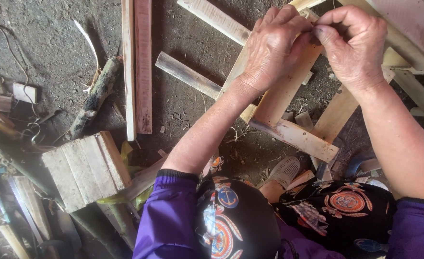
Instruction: The person sits on the ground assembling small wooden stool frames. They position wooden slats on the frames, place and press nails into the joints, and hammer the nails in with a claw hammer, working on one frame at a time among scattered wood pieces.
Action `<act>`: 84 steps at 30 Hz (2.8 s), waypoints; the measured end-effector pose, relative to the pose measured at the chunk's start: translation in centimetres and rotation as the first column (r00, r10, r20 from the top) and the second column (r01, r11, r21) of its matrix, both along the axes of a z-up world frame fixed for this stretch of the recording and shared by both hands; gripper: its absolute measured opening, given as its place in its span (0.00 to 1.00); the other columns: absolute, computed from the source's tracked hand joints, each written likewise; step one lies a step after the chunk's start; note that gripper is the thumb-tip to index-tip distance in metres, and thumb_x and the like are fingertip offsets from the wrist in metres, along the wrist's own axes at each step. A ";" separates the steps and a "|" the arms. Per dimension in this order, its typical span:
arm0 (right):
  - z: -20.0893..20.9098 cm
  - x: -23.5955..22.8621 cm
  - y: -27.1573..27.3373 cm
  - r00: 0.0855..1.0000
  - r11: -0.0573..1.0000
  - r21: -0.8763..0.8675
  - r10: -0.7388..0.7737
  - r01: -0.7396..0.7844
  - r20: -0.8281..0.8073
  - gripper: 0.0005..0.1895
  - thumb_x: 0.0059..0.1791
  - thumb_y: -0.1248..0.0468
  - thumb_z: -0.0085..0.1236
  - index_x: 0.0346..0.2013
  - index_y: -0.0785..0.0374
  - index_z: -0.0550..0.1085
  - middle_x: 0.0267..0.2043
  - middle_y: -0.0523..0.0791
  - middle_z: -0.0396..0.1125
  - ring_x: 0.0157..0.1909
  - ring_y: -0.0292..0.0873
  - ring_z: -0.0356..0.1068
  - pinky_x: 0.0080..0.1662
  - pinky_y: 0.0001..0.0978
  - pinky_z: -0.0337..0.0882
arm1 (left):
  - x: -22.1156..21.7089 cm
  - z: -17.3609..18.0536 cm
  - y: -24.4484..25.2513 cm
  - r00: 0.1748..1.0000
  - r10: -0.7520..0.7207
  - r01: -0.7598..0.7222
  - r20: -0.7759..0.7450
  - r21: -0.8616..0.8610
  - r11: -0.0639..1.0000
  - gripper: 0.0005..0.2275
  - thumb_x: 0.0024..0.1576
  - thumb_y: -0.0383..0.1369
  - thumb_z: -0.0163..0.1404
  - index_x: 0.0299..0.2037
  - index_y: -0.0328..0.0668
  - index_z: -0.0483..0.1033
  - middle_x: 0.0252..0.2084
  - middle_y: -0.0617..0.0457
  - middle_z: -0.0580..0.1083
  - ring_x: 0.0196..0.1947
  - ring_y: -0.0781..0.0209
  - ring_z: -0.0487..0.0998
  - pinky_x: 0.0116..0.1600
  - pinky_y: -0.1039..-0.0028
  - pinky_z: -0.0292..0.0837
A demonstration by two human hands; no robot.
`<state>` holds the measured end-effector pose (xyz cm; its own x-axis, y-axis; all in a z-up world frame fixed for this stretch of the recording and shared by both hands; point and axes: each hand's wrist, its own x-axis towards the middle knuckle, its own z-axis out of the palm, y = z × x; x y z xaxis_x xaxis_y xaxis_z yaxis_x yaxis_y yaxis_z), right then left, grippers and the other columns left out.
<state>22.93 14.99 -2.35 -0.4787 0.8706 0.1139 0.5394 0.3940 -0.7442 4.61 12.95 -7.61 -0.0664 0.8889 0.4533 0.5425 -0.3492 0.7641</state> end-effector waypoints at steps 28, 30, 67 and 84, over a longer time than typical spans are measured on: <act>-3.9 1.9 1.5 0.957 0.903 0.383 0.091 -0.196 0.275 0.11 0.57 0.87 0.66 0.43 0.75 0.74 0.40 0.52 0.68 0.36 0.45 0.65 0.38 0.35 0.67 | 2.4 -4.4 -1.5 0.848 0.028 0.300 0.529 -0.525 0.796 0.11 0.58 0.39 0.51 0.39 0.40 0.80 0.23 0.58 0.77 0.19 0.74 0.76 0.23 0.85 0.77; -3.9 2.1 1.4 0.957 0.903 0.381 0.093 -0.197 0.275 0.11 0.57 0.87 0.66 0.44 0.75 0.73 0.40 0.53 0.68 0.36 0.46 0.66 0.38 0.36 0.68 | 2.2 -3.8 -1.6 0.827 0.041 0.332 0.561 -0.546 0.769 0.12 0.58 0.40 0.51 0.42 0.41 0.80 0.24 0.58 0.77 0.20 0.74 0.77 0.24 0.85 0.76; -1.4 3.1 0.3 0.995 0.978 0.185 0.095 -0.094 0.006 0.09 0.62 0.91 0.50 0.50 0.81 0.69 0.42 0.57 0.68 0.43 0.51 0.71 0.49 0.39 0.73 | 0.6 -6.2 -7.0 0.152 0.119 0.805 0.981 -0.193 0.561 0.21 0.58 0.29 0.56 0.59 0.29 0.68 0.38 0.46 0.76 0.27 0.64 0.79 0.31 0.78 0.82; -1.8 4.5 0.6 0.997 0.988 0.131 0.080 -0.079 -0.002 0.09 0.66 0.92 0.52 0.52 0.82 0.68 0.44 0.57 0.67 0.46 0.53 0.74 0.52 0.40 0.74 | 0.7 -6.5 -6.9 0.240 0.112 0.771 0.964 -0.259 0.581 0.22 0.58 0.32 0.55 0.61 0.34 0.67 0.40 0.44 0.76 0.27 0.62 0.80 0.30 0.77 0.82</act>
<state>27.42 15.55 -4.14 -0.5443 0.8074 0.2278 0.4975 0.5293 -0.6872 5.30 6.08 -14.09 0.4024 0.8745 -0.2707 -0.5896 0.4738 0.6541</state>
